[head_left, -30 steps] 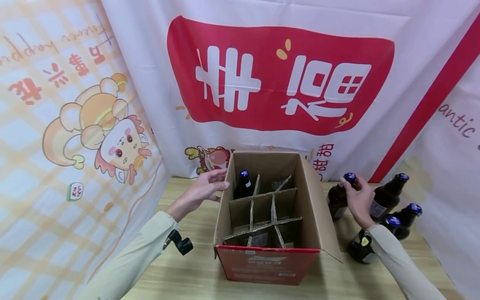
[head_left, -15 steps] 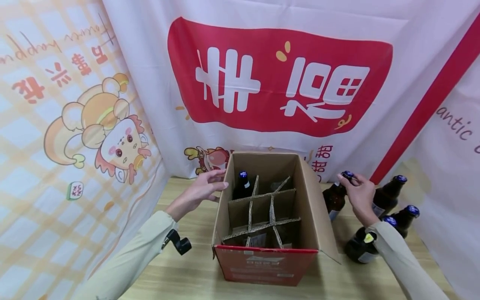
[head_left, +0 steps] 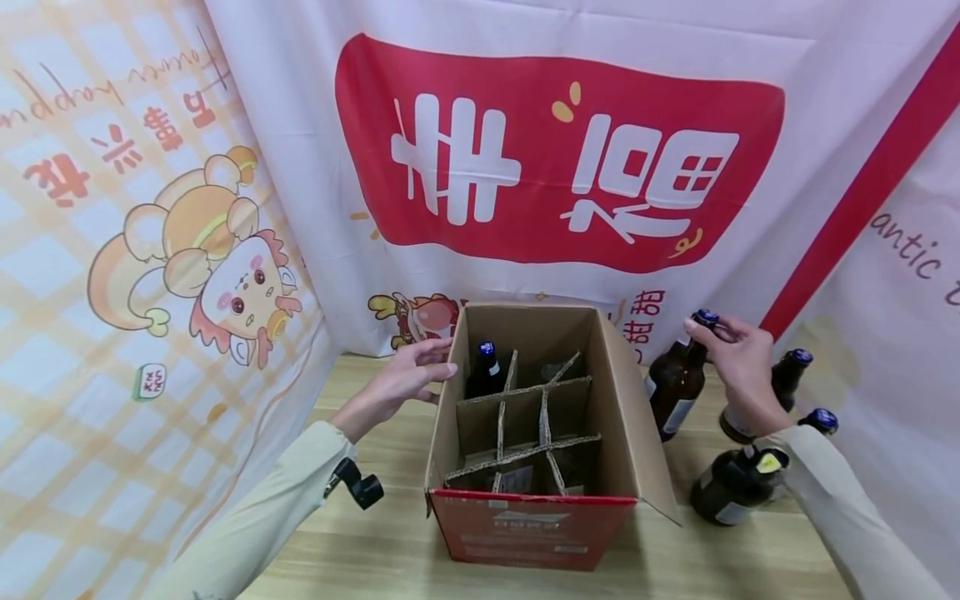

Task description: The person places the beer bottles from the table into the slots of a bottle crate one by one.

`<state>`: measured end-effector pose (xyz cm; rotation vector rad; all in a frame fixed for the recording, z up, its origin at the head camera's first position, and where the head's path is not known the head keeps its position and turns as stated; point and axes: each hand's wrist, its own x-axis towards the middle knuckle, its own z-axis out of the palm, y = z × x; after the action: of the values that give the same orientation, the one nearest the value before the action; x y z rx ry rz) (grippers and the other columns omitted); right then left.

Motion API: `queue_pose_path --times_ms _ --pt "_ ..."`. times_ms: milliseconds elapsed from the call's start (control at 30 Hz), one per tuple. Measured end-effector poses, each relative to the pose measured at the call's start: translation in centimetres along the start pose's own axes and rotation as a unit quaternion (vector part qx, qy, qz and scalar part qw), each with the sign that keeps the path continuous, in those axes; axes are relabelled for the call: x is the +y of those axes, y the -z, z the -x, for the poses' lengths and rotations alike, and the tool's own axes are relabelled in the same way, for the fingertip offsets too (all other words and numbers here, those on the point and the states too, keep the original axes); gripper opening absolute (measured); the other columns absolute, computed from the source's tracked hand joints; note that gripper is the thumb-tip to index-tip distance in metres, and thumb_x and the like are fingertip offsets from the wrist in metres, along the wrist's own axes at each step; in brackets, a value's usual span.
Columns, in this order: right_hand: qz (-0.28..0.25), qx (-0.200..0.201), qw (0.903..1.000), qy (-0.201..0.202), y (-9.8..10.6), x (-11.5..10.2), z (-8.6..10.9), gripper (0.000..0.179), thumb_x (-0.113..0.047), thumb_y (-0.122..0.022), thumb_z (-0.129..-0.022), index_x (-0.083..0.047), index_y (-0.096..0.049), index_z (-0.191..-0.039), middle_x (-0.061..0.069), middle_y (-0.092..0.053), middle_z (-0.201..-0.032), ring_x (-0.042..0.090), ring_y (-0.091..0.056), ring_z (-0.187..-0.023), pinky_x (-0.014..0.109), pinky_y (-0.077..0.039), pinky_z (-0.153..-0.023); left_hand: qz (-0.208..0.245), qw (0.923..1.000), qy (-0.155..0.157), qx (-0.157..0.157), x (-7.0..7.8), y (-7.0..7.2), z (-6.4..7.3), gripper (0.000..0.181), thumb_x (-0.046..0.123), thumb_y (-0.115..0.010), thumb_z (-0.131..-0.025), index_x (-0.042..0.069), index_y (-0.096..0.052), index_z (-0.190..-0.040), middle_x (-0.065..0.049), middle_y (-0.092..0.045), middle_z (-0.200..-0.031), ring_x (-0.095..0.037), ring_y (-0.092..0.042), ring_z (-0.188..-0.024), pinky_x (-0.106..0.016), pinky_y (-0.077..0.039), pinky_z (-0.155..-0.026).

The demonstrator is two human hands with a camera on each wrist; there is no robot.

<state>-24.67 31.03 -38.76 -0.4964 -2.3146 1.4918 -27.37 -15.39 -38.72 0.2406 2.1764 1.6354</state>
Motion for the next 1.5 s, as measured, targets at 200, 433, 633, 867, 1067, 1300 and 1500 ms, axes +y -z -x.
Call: queue_pose_path --times_ms 200,433,633,867,1067,1300,1500 --pt "0.040 -0.020 0.9985 0.032 1.5 -1.9 0.0 0.077 -0.058 -0.072 -0.092 -0.009 -0.058 -0.150 0.000 -0.074 -0.121 -0.007 -0.062 -0.086 0.009 -0.056 -0.073 0.000 1.0000 -0.002 -0.004 0.0 -0.2 -0.1 0.064 0.017 -0.063 -0.104 0.006 -0.037 -0.161 -0.025 -0.043 -0.161 -0.044 -0.054 -0.138 -0.051 -0.062 -0.095" --pt "0.015 -0.017 0.9958 0.088 2.7 -4.9 0.0 0.063 -0.050 -0.071 -0.096 -0.012 -0.063 -0.146 -0.033 -0.066 -0.091 -0.001 -0.065 -0.086 0.006 -0.054 -0.076 -0.003 1.0000 -0.001 0.000 0.0 -0.2 -0.2 0.064 0.018 -0.064 -0.104 0.006 -0.038 -0.161 -0.024 -0.043 -0.161 -0.043 -0.055 -0.137 -0.050 -0.062 -0.093" --pt "-0.022 0.008 0.9915 0.128 2.8 -7.7 0.6 0.054 -0.042 -0.071 -0.098 -0.016 -0.065 -0.144 -0.023 -0.071 -0.106 0.004 -0.066 -0.091 0.005 -0.053 -0.082 -0.001 1.0000 0.002 0.001 0.1 0.0 -0.2 0.065 0.019 -0.065 -0.104 0.007 -0.038 -0.161 -0.024 -0.043 -0.161 -0.043 -0.055 -0.137 -0.049 -0.062 -0.093" --pt "-0.050 0.011 0.9846 0.167 2.8 -10.5 1.5 0.046 -0.040 -0.072 -0.098 -0.019 -0.070 -0.139 -0.009 -0.075 -0.120 0.010 -0.067 -0.102 0.012 -0.054 -0.092 0.000 1.0000 0.001 0.001 0.0 -0.1 -0.1 0.063 0.018 -0.063 -0.104 0.006 -0.038 -0.161 -0.025 -0.044 -0.160 -0.043 -0.055 -0.137 -0.049 -0.063 -0.093" --pt "-0.131 0.009 0.9693 0.208 1.6 -12.7 2.5 0.042 -0.029 -0.075 -0.098 -0.017 -0.071 -0.137 0.000 -0.075 -0.127 0.015 -0.067 -0.109 0.017 -0.056 -0.096 0.002 1.0000 -0.005 -0.001 -0.1 0.0 0.0 0.064 0.018 -0.064 -0.104 0.005 -0.038 -0.161 -0.025 -0.043 -0.161 -0.044 -0.054 -0.137 -0.050 -0.062 -0.093" --pt "-0.214 -0.025 0.9442 0.249 -1.0 -14.5 3.4 0.039 -0.020 -0.077 -0.096 -0.012 -0.073 -0.134 0.004 -0.076 -0.123 0.018 -0.069 -0.113 0.021 -0.057 -0.099 0.010 0.9999 -0.002 0.002 -0.2 0.1 -0.1 0.064 0.016 -0.063 -0.104 0.005 -0.037 -0.161 -0.024 -0.042 -0.161 -0.044 -0.055 -0.137 -0.048 -0.063 -0.091" --pt "-0.182 -0.056 0.9477 0.256 -3.3 -15.3 3.3 0.038 -0.025 -0.075 -0.098 -0.013 -0.073 -0.134 0.005 -0.077 -0.122 0.017 -0.071 -0.109 0.019 -0.058 -0.094 0.015 0.9999 0.002 -0.002 -0.2 0.0 -0.2 0.063 0.015 -0.063 -0.104 0.005 -0.037 -0.161 -0.023 -0.042 -0.162 -0.043 -0.054 -0.137 -0.045 -0.064 -0.089"
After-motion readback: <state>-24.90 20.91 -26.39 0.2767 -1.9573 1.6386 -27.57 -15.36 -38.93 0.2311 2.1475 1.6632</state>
